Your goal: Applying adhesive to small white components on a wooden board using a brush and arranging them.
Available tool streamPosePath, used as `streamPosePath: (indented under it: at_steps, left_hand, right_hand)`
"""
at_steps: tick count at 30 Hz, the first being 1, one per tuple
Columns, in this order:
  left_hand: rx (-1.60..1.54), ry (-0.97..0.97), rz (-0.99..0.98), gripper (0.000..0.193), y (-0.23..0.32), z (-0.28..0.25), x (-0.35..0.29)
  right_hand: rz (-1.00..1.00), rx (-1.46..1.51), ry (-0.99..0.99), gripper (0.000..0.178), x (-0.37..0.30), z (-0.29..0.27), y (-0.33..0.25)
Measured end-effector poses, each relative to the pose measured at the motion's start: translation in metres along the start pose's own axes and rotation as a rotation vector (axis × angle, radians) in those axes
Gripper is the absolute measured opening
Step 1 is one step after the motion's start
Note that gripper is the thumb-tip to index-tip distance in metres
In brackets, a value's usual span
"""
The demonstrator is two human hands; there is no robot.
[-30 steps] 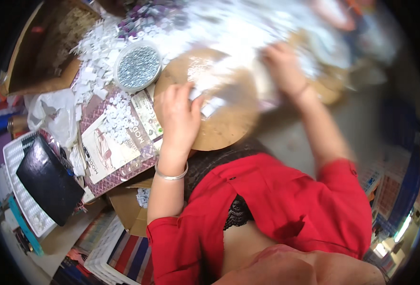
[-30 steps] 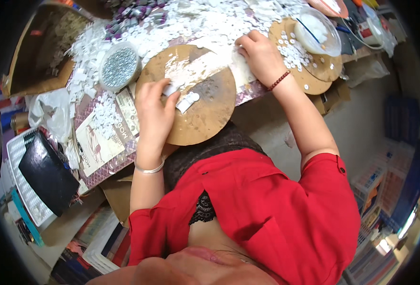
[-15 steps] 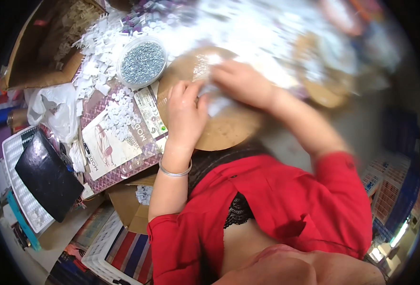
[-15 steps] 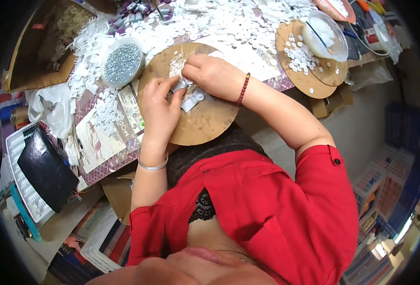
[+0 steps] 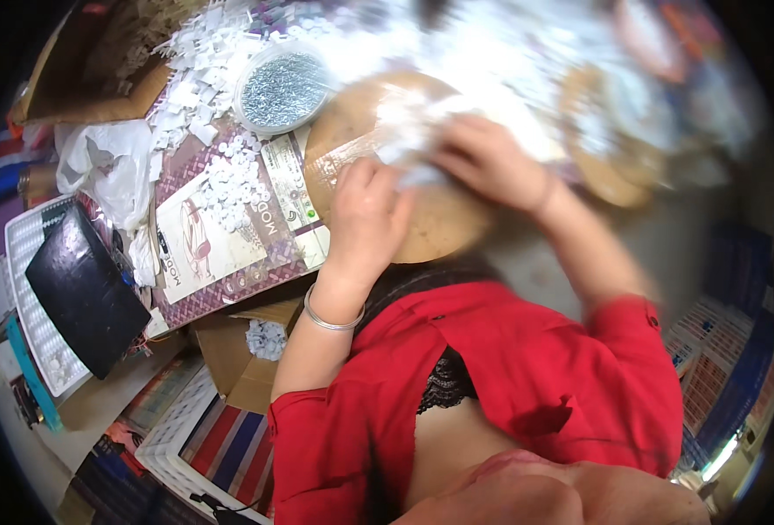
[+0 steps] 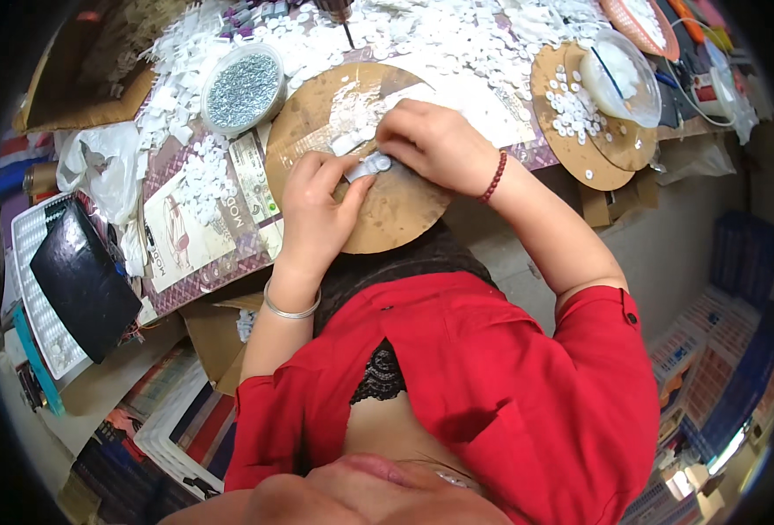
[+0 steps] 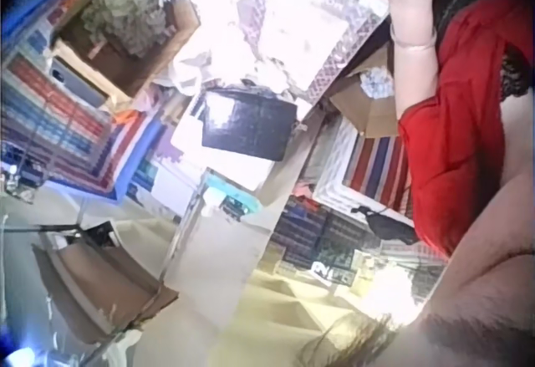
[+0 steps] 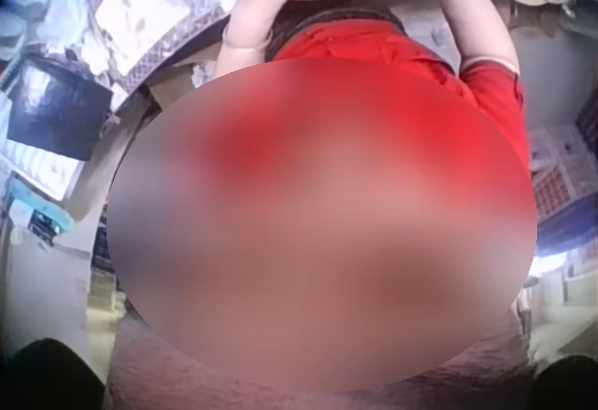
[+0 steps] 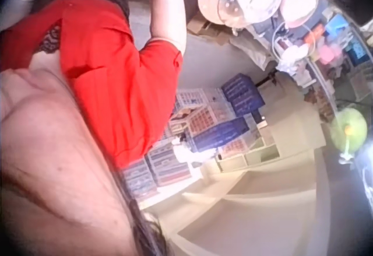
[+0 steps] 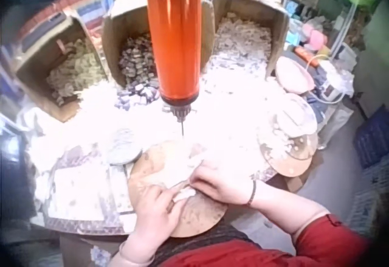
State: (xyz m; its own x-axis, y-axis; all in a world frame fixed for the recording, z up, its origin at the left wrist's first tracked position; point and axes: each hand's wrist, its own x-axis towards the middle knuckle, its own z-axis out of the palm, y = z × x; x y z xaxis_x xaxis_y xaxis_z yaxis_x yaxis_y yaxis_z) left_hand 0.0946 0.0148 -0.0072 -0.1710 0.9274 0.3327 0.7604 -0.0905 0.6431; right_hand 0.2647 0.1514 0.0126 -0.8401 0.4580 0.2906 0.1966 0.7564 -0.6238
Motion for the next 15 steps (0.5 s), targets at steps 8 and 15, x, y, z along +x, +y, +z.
streamPosePath:
  at_steps: [8,15]
  left_hand:
    - [-0.023,0.052,0.007,0.022,-0.0029,0.0016,-0.0034]
    - [-0.079,0.089,-0.010,0.020,-0.0038,0.0054,-0.0059]
  right_hand:
    - [-0.133,0.044,0.011,0.011,-0.0012,0.0118,0.0081]
    - [-0.144,0.045,-0.017,0.015,0.0002,0.0104,0.0035]
